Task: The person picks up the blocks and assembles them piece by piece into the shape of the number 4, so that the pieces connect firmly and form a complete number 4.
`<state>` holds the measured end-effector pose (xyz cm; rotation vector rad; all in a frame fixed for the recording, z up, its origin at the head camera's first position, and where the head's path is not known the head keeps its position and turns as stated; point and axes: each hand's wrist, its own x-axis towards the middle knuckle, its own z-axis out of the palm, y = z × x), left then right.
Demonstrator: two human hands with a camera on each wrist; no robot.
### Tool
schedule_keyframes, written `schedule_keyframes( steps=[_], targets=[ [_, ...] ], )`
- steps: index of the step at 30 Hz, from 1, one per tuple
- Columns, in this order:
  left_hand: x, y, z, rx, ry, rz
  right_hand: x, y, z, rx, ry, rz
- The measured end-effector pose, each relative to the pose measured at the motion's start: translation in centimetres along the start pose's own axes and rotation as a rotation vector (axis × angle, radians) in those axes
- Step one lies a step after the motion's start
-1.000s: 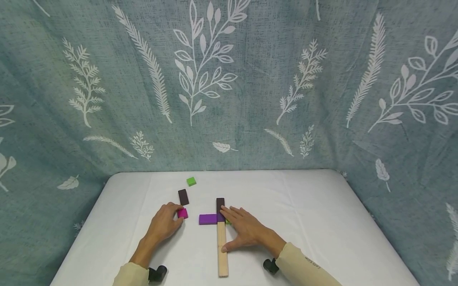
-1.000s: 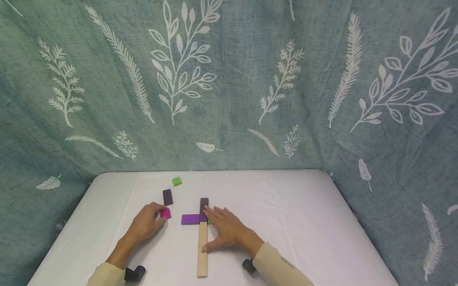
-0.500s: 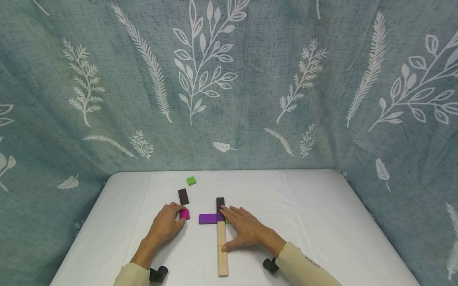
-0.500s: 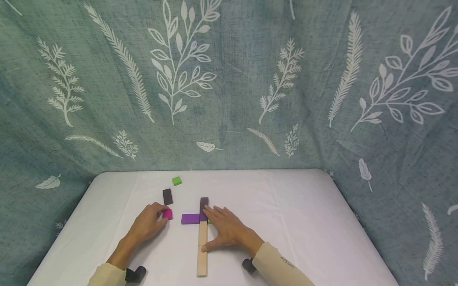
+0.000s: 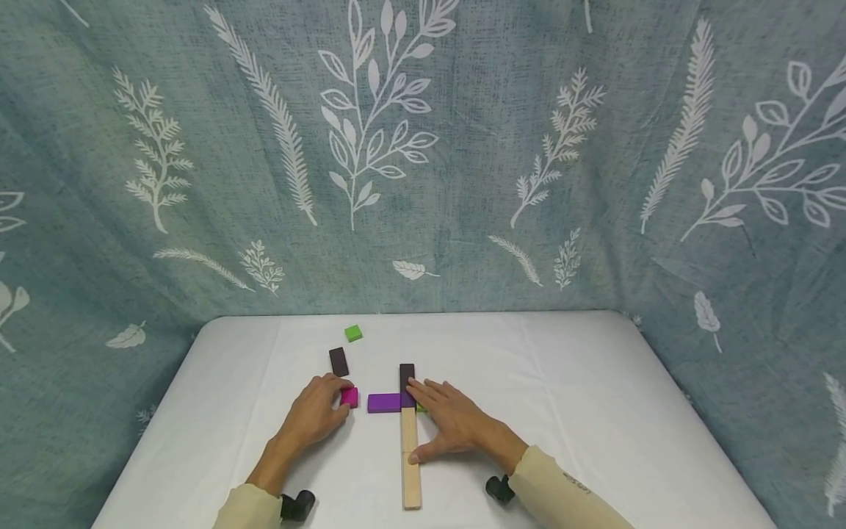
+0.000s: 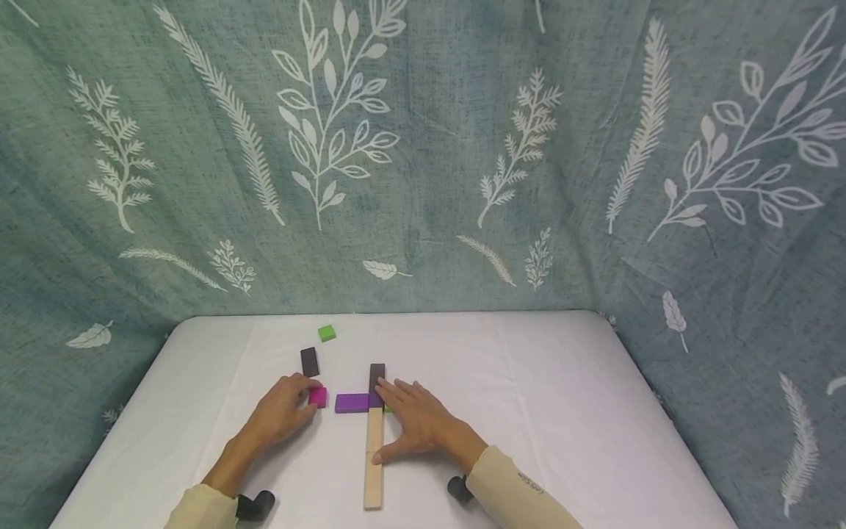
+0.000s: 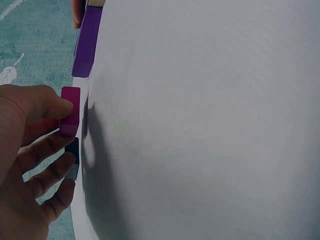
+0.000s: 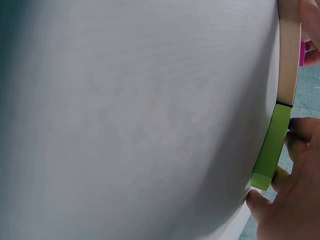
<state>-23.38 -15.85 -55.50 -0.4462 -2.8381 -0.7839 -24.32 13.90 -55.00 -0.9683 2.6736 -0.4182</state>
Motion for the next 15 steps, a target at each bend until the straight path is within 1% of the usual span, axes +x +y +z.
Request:
schedule_keyframes(
  steps=[7, 15],
  targets=[
    [-0.08, 0.35, 0.11, -0.003, -0.009, 0.013, 0.0, 0.06, 0.02, -0.002, 0.001, 0.0],
    [-0.15, 0.88, 0.4, -0.022, -0.036, -0.023, -0.07, 0.06, -0.03, 0.004, 0.006, -0.012]
  ],
)
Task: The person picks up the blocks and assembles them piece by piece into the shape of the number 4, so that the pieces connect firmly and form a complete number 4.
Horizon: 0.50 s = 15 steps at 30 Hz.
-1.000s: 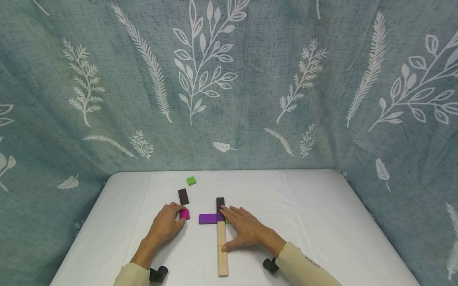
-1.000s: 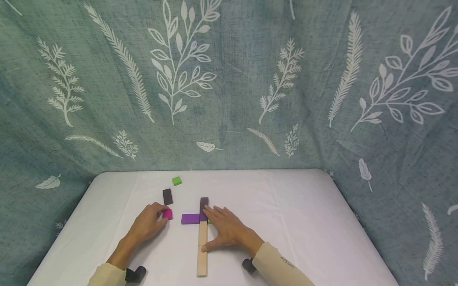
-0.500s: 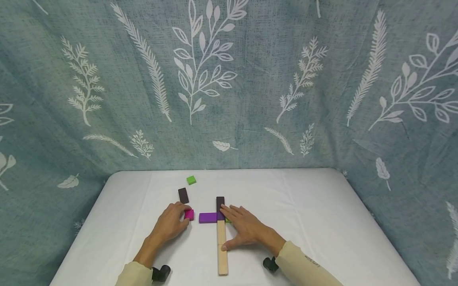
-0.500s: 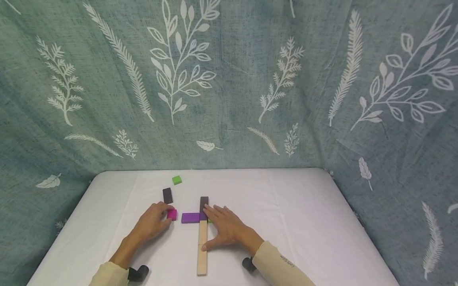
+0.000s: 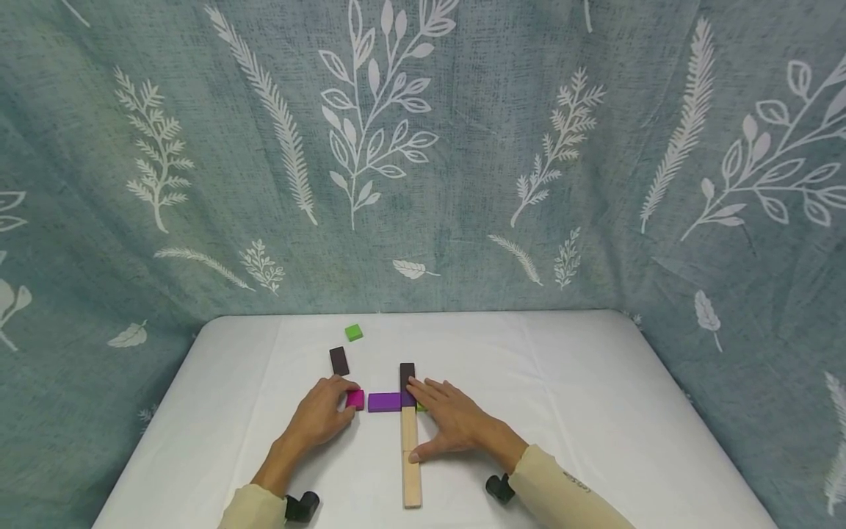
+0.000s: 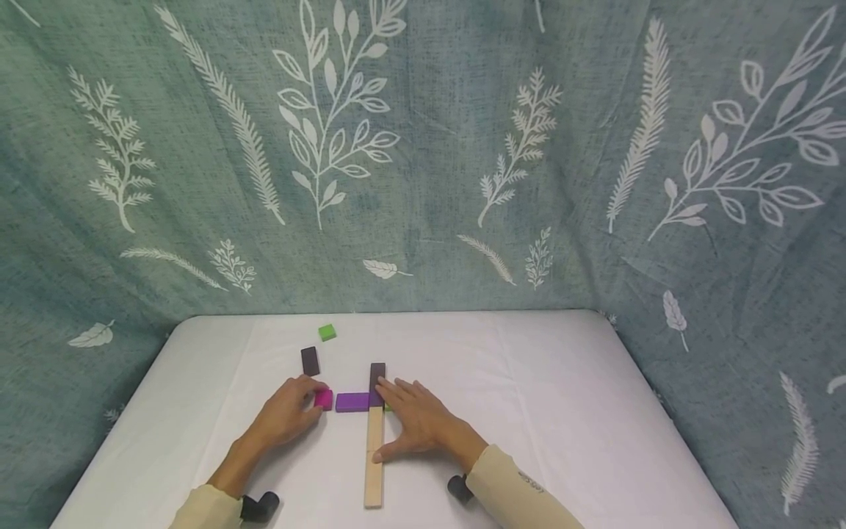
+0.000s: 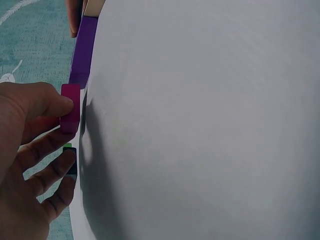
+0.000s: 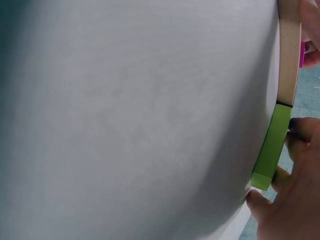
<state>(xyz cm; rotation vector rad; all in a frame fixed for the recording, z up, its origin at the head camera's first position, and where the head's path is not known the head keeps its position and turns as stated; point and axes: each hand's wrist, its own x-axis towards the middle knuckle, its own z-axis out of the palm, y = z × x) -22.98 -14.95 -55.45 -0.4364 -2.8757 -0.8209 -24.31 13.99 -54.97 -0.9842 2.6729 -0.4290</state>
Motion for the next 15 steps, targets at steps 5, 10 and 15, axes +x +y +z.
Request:
schedule_keyframes(
  steps=[5, 10, 15],
  targets=[
    [0.03, 0.2, 0.14, -0.002, -0.004, 0.009, -0.01, -0.1, -0.03, 0.003, -0.006, 0.012],
    [0.07, 0.34, 0.27, -0.004, -0.003, 0.021, -0.02, -0.12, -0.07, 0.005, -0.002, 0.008],
    [0.09, 0.42, 0.38, -0.006, -0.006, 0.021, -0.02, -0.07, -0.08, 0.005, 0.003, -0.001]
  ],
)
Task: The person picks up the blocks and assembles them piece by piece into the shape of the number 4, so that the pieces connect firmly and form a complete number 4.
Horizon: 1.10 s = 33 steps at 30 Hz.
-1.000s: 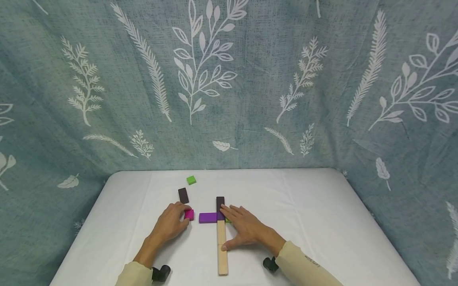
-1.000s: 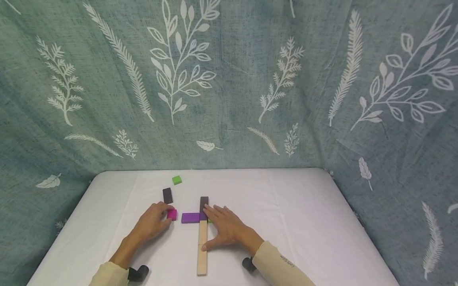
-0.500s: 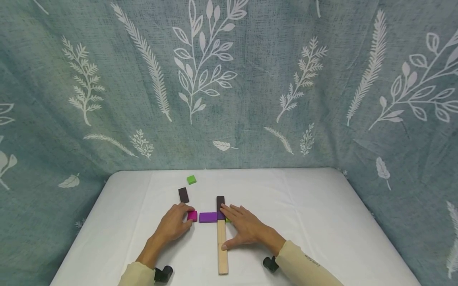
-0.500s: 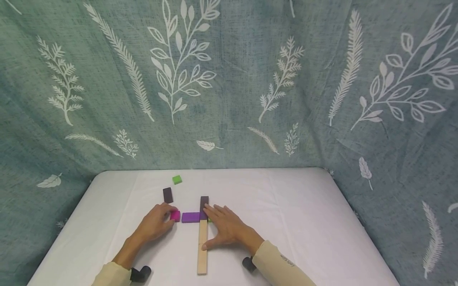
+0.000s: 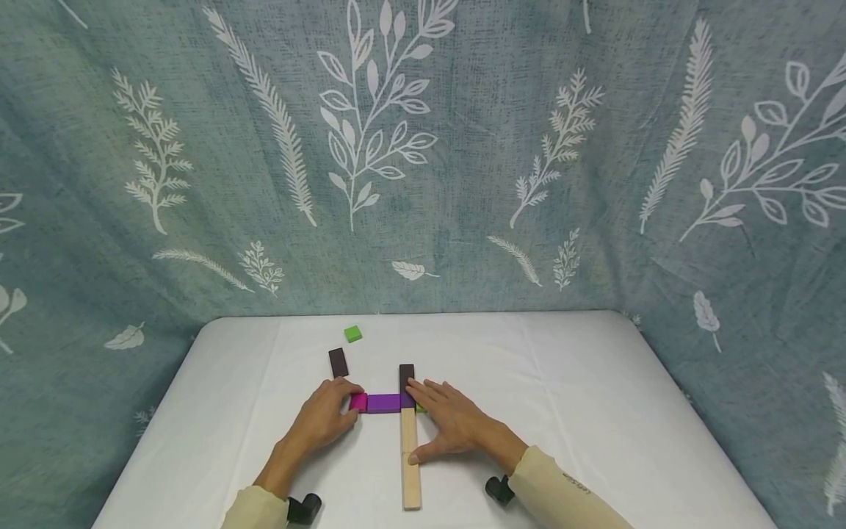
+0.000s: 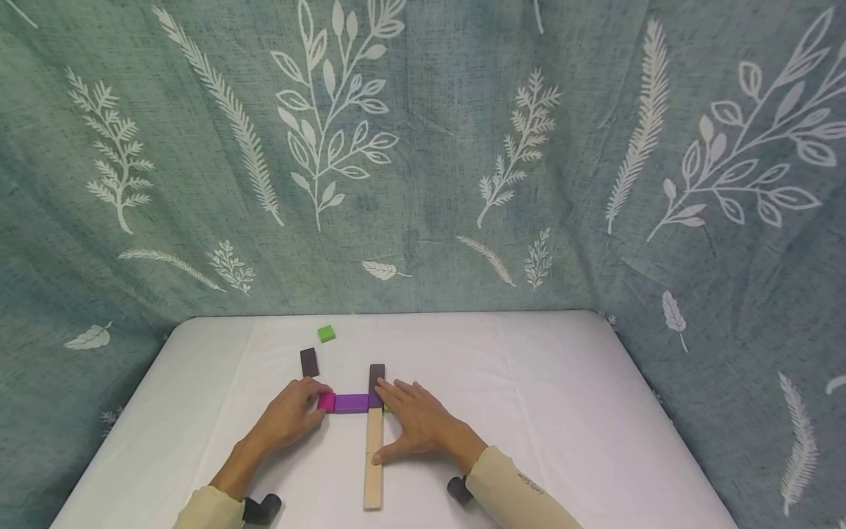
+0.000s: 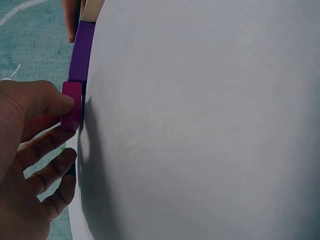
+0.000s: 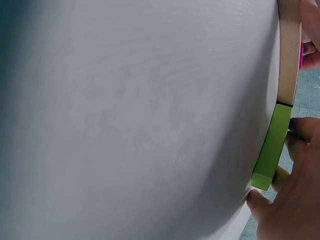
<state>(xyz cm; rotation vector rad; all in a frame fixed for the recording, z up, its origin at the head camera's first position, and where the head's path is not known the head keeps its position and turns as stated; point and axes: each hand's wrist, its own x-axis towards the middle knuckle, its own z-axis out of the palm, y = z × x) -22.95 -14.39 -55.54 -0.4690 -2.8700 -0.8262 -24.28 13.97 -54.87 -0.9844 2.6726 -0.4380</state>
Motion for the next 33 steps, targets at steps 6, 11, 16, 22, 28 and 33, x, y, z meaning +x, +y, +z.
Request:
schedule_keyframes(
  steps=[6, 11, 16, 22, 28, 33],
  targets=[
    [-0.05, 0.0, 0.18, 0.001, 0.002, -0.008, 0.03, 0.04, 0.06, -0.012, -0.003, 0.0],
    [-0.06, -0.01, 0.29, -0.001, 0.003, -0.01, 0.02, 0.06, 0.1, -0.01, -0.009, 0.001],
    [-0.01, -0.03, 0.35, 0.004, 0.01, 0.001, 0.0, 0.05, 0.1, -0.011, -0.01, 0.004],
    [-0.06, -0.06, 0.39, 0.012, 0.005, 0.002, -0.04, -0.03, 0.13, -0.004, -0.006, -0.003],
    [-0.06, -0.14, 0.41, 0.014, -0.007, -0.006, -0.01, -0.05, 0.18, -0.008, -0.003, 0.006],
    [0.03, -0.23, 0.4, 0.013, -0.012, -0.008, 0.01, 0.04, 0.15, -0.008, -0.001, 0.011]
  ],
)
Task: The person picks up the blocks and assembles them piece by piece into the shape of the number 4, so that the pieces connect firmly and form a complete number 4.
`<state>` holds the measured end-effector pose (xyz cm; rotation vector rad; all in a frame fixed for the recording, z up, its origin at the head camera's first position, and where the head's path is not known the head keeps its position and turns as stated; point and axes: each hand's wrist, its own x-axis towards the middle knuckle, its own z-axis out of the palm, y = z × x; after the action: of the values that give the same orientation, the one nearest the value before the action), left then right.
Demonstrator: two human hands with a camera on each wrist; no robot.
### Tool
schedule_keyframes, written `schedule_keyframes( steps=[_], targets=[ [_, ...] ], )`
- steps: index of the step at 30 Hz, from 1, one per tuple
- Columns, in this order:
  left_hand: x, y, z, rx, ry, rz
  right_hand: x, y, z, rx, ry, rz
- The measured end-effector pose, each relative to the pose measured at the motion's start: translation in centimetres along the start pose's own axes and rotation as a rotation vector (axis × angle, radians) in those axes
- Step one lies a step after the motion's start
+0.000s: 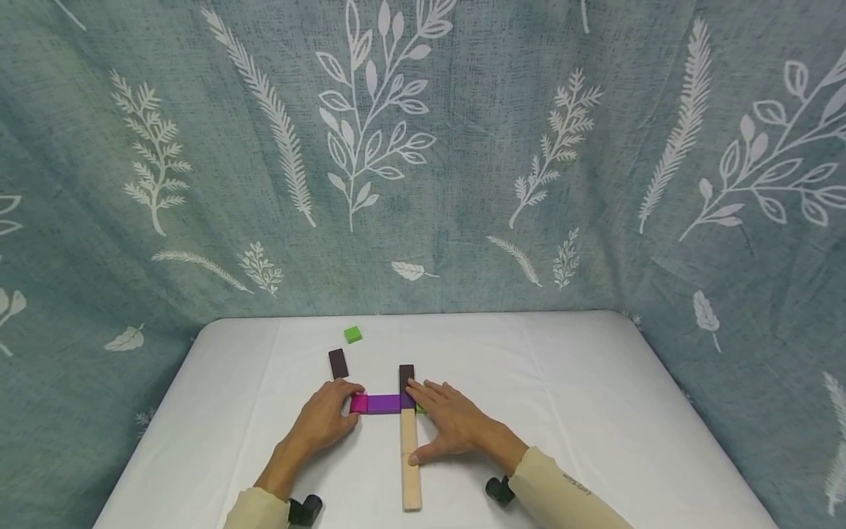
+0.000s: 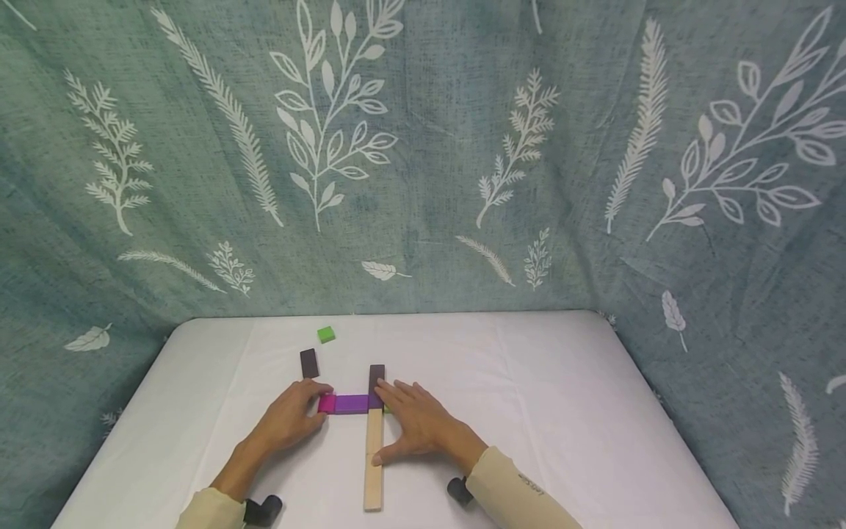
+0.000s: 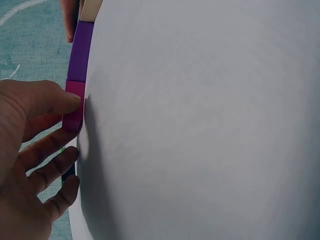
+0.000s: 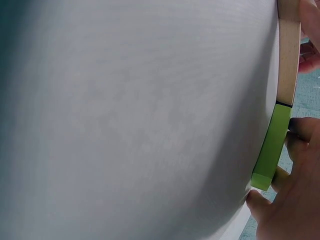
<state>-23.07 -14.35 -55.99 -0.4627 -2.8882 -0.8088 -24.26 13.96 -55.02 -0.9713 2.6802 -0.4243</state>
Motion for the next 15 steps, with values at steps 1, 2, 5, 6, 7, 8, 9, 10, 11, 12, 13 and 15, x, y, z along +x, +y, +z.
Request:
schedule_keyframes(
  steps=[1, 2, 5, 6, 7, 8, 9, 10, 11, 12, 13, 15],
  targets=[
    [0.0, -0.02, -0.01, 0.001, -0.001, -0.001, 0.0, 0.01, 0.01, 0.001, 0.0, 0.0],
    [-0.01, -0.05, -0.02, 0.002, -0.003, -0.002, 0.01, 0.02, 0.01, 0.002, -0.001, 0.002],
    [-0.05, -0.08, -0.11, 0.006, -0.007, -0.004, 0.02, 0.04, 0.03, 0.005, -0.004, 0.005],
    [-0.07, -0.08, -0.16, 0.006, -0.009, -0.004, 0.04, 0.04, 0.04, 0.004, -0.006, 0.006],
    [-0.09, -0.08, -0.22, 0.006, -0.011, -0.005, 0.04, 0.04, 0.04, 0.005, -0.007, 0.006],
    [-0.11, -0.09, -0.27, 0.002, -0.013, -0.005, 0.05, 0.04, 0.04, 0.004, -0.007, 0.005],
    [-0.14, -0.08, -0.35, -0.003, -0.015, -0.004, 0.05, 0.04, 0.04, 0.004, -0.007, 0.005],
    [-0.15, -0.09, -0.42, -0.008, -0.017, -0.003, 0.05, 0.04, 0.03, 0.004, -0.007, 0.004],
    [-0.17, -0.11, -0.5, -0.013, -0.018, -0.002, 0.04, 0.03, 0.03, 0.005, -0.006, 0.003],
    [-0.18, -0.15, -0.57, -0.016, -0.021, -0.002, 0.04, 0.03, 0.01, 0.003, -0.005, 0.003],
    [-0.18, -0.21, -0.63, -0.02, -0.022, -0.001, 0.04, 0.03, 0.01, 0.005, -0.004, 0.002],
    [-0.19, -0.35, -0.83, -0.034, -0.025, -0.002, 0.02, -0.01, -0.02, 0.007, -0.003, 0.003]
  ],
)
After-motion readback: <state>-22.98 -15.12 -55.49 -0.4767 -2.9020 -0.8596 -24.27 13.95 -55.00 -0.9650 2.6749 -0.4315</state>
